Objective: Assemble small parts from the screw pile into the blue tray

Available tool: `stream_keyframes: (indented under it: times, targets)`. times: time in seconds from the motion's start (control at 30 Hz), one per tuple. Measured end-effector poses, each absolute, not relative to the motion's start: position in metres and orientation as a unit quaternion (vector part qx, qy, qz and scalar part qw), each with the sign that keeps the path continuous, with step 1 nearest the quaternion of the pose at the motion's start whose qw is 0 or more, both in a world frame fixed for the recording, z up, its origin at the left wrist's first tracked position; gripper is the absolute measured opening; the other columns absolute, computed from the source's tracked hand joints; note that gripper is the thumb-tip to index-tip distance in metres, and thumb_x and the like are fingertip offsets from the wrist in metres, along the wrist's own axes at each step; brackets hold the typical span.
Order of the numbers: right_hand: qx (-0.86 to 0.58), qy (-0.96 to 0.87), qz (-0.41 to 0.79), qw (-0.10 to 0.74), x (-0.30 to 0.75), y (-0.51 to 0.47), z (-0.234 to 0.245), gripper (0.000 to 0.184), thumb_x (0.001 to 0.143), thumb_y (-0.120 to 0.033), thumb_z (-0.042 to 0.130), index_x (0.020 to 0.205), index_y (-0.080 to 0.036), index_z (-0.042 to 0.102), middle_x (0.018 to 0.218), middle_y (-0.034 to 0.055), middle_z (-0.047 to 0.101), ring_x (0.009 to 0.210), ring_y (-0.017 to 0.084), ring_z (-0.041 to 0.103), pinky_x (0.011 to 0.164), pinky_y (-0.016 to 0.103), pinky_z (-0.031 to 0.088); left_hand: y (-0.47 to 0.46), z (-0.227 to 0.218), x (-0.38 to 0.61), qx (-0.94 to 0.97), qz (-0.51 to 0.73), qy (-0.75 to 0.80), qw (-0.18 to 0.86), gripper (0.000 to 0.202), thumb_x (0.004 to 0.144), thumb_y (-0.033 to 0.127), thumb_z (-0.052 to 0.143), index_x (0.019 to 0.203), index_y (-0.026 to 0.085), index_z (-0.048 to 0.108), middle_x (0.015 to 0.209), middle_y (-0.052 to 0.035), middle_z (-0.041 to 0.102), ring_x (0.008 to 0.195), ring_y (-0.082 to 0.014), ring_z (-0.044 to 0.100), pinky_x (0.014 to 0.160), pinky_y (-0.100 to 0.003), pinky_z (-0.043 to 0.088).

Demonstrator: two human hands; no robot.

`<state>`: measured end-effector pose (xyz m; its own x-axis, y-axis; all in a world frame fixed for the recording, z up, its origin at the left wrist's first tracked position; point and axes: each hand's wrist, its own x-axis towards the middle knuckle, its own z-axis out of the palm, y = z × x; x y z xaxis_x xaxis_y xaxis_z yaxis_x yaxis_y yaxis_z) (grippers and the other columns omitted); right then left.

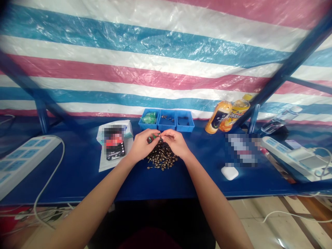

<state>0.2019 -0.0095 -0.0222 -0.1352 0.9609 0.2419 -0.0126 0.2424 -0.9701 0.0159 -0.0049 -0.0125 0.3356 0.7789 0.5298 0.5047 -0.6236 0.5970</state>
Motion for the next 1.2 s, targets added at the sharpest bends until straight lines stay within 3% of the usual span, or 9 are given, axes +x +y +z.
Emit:
stream_keyframes:
  times: [0.17,0.3,0.57,0.67,0.83,1.0,1.07,1.13,1.2]
  targets:
    - [-0.382,-0.549,0.526,0.524,0.202,-0.012,-0.02,0.043,0.073,-0.035,0.08,0.112,-0.026,0.064,0.095,0.0019,0.075,0.073,0.015,0.065,0.081,0.037,0.054,-0.004,-0.013,0.014,0.819,0.422,0.362,0.145,0.024,0.095,0.03,0.057,0.115,0.025,0.07,0.115,-0.0049,0.068,0.101,-0.0175,0.066,0.091,-0.031,0.053]
    - [-0.4,-0.529,0.548,0.51,0.203,-0.015,-0.016,0.037,0.072,-0.037,0.082,0.103,-0.021,0.069,0.092,0.004,0.075,0.071,0.015,0.065,0.079,0.036,0.053,-0.002,-0.014,0.012,0.822,0.432,0.348,0.133,0.021,0.096,0.03,0.058,0.111,0.025,0.072,0.116,-0.0053,0.067,0.107,-0.0186,0.065,0.098,-0.034,0.051]
    - [-0.427,-0.521,0.555,0.488,0.204,-0.016,-0.015,0.031,0.076,-0.047,0.078,0.088,-0.02,0.068,0.08,0.0015,0.069,0.071,0.014,0.063,0.068,0.028,0.044,-0.004,-0.014,0.015,0.822,0.434,0.341,0.138,0.019,0.096,0.033,0.058,0.107,0.025,0.072,0.107,-0.0045,0.069,0.098,-0.0172,0.066,0.092,-0.031,0.052]
    - [-0.38,-0.509,0.6,0.487,0.203,-0.02,-0.01,0.032,0.079,-0.05,0.076,0.084,-0.021,0.063,0.075,-0.0007,0.062,0.066,0.011,0.054,0.063,0.026,0.039,-0.007,-0.011,0.016,0.817,0.445,0.335,0.147,0.021,0.096,0.036,0.058,0.107,0.024,0.071,0.107,-0.005,0.069,0.094,-0.0168,0.066,0.088,-0.031,0.052]
    - [-0.279,-0.403,0.706,0.511,0.208,-0.023,0.003,0.04,0.083,-0.056,0.07,0.077,-0.023,0.049,0.063,-0.0056,0.039,0.053,0.009,0.034,0.052,0.025,0.029,-0.01,-0.006,0.014,0.796,0.451,0.362,0.177,0.027,0.098,0.039,0.052,0.112,0.022,0.069,0.102,-0.0051,0.07,0.081,-0.0147,0.064,0.077,-0.028,0.051]
    - [-0.34,-0.356,0.725,0.481,0.216,-0.016,-0.002,0.044,0.082,-0.047,0.073,0.067,-0.021,0.04,0.054,-0.0085,0.027,0.047,0.007,0.022,0.046,0.023,0.021,-0.009,-0.007,0.014,0.798,0.427,0.388,0.174,0.027,0.099,0.038,0.05,0.099,0.022,0.071,0.09,-0.0026,0.071,0.077,-0.0151,0.064,0.071,-0.028,0.047]
    - [-0.375,-0.353,0.694,0.503,0.215,-0.013,-0.005,0.042,0.079,-0.047,0.076,0.07,-0.021,0.045,0.053,-0.0085,0.032,0.045,0.007,0.024,0.045,0.023,0.02,-0.008,-0.008,0.015,0.802,0.419,0.39,0.173,0.024,0.098,0.036,0.051,0.097,0.022,0.071,0.088,-0.0021,0.072,0.076,-0.015,0.064,0.07,-0.028,0.047]
    - [-0.388,-0.355,0.658,0.54,0.215,-0.012,-0.007,0.037,0.077,-0.052,0.076,0.086,-0.023,0.055,0.06,-0.0064,0.047,0.046,0.007,0.029,0.045,0.023,0.021,-0.009,-0.008,0.016,0.808,0.409,0.388,0.171,0.022,0.098,0.034,0.052,0.096,0.023,0.07,0.088,-0.0018,0.072,0.076,-0.0151,0.064,0.071,-0.028,0.047]
    - [-0.411,-0.363,0.624,0.557,0.217,-0.01,-0.008,0.046,0.079,-0.061,0.07,0.106,-0.027,0.058,0.069,-0.0043,0.056,0.046,0.007,0.033,0.045,0.024,0.022,-0.008,-0.009,0.016,0.812,0.4,0.389,0.168,0.02,0.097,0.033,0.052,0.096,0.023,0.07,0.089,-0.0015,0.072,0.076,-0.0153,0.065,0.073,-0.028,0.048]
